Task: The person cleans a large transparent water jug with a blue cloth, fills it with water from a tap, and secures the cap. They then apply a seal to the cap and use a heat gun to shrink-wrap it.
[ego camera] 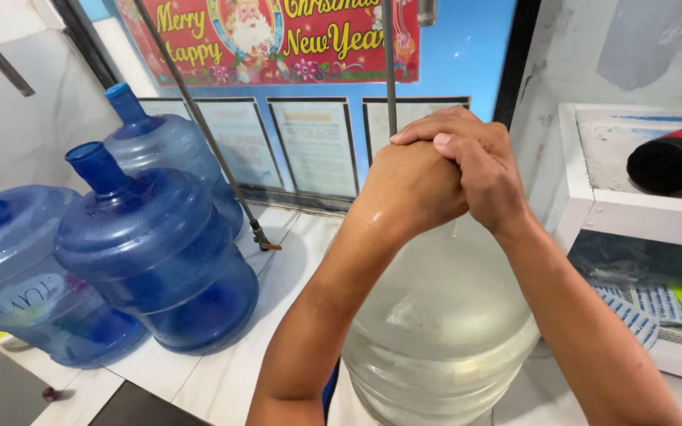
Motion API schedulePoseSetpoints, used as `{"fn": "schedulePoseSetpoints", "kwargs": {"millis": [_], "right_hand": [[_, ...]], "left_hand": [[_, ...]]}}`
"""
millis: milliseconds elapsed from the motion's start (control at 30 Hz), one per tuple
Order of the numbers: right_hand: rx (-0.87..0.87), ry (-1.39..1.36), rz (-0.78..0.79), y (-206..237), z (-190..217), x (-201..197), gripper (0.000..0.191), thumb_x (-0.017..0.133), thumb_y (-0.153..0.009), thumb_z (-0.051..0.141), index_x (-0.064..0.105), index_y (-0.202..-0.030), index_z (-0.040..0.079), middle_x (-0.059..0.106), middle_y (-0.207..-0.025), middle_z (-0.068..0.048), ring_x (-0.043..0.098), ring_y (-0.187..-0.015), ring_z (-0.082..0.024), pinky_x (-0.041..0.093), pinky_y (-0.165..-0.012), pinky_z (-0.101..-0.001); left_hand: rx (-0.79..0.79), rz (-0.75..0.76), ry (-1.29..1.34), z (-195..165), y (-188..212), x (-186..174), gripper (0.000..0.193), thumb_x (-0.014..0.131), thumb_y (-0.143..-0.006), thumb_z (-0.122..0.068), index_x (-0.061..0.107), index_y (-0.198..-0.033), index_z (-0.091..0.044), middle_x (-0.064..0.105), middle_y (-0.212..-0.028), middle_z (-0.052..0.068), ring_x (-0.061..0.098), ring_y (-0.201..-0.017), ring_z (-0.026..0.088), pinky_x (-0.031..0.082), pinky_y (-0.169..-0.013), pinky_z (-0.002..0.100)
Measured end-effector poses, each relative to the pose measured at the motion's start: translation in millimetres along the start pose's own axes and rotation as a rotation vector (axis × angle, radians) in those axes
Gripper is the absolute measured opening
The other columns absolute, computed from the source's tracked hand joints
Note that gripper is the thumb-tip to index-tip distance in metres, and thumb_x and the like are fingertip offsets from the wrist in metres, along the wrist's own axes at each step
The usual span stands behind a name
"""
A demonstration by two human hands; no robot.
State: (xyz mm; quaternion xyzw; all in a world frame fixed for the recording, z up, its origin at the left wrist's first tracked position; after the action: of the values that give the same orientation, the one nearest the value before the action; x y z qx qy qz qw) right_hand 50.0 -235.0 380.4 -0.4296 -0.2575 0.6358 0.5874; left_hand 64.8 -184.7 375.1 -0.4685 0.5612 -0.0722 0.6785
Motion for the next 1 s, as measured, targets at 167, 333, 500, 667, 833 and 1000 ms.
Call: {"fn": "schedulePoseSetpoints", "kwargs": {"millis": [167,333,500,667,833,1000], "right_hand": [[0.048,-0.18,-0.037,-2,-18,-3,0.045,0.041,-0.096,0.026,0.07,-0.112,-0.005,0.071,-0.117,-0.015,0.061,-0.114,-0.026,0.046,-0.106,-0.0362],[-0.137,-0.444,-0.188,9,-12,-31,0.033,0.051,-0.093,0.01,0.06,-0.123,0.0,0.059,-0.131,-0.009,0.056,-0.126,-0.02,0.045,-0.116,-0.0328],[-0.347,0.45,-0.123,43,15,-11,0.034,0.072,-0.086,-0.003,0.063,-0.118,0.003,0.062,-0.128,-0.014,0.06,-0.123,-0.029,0.048,-0.107,-0.0375],[-0.35,0.445,-0.039,31,14,-1,0.039,0.076,-0.094,0.009,0.059,-0.128,0.001,0.064,-0.133,-0.013,0.061,-0.126,-0.03,0.049,-0.108,-0.0395],[-0.166,0.38,-0.04,26,-3,-4,0.033,0.077,-0.094,0.013,0.063,-0.123,0.004,0.068,-0.127,-0.009,0.064,-0.108,-0.025,0.051,-0.083,-0.0336],[-0.337,0.434,-0.036,35,11,-6,0.036,0.079,-0.094,0.017,0.063,-0.124,0.005,0.067,-0.129,-0.01,0.063,-0.122,-0.028,0.052,-0.103,-0.038]], "left_hand": [[-0.06,0.176,0.059,21,-3,10,0.027,0.057,-0.083,-0.031,0.071,-0.079,-0.009,0.075,-0.084,0.011,0.071,-0.082,0.035,0.056,-0.07,0.048],[-0.146,0.358,0.623,42,-12,20,0.084,0.039,-0.093,-0.068,0.051,-0.138,0.003,0.055,-0.142,0.022,0.049,-0.135,0.032,0.035,-0.113,0.044],[-0.432,0.402,0.828,86,-22,30,0.109,0.023,-0.092,-0.082,0.044,-0.149,0.008,0.057,-0.148,0.022,0.048,-0.142,0.027,0.026,-0.119,0.04],[-0.458,0.366,1.127,97,-29,47,0.063,0.048,-0.099,-0.05,0.058,-0.133,0.003,0.07,-0.124,0.021,0.066,-0.114,0.026,0.052,-0.101,0.038],[-0.53,0.491,1.214,91,-18,71,0.039,0.044,-0.103,-0.029,0.069,-0.103,0.0,0.075,-0.095,0.016,0.072,-0.082,0.021,0.058,-0.076,0.034],[-0.53,0.501,1.067,85,-18,65,0.036,0.042,-0.099,-0.027,0.069,-0.096,-0.003,0.074,-0.088,0.012,0.07,-0.076,0.017,0.057,-0.067,0.032]]}}
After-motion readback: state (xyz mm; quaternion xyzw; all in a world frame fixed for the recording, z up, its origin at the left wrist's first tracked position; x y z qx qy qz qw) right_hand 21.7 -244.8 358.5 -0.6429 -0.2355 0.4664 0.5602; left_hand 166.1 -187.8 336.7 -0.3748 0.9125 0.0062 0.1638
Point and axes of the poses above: each hand's wrist, its own y-axis away from the middle knuckle, its own x-axis out of the palm, z = x × y, the point moved 10 cm from there along -y, towards the middle knuckle
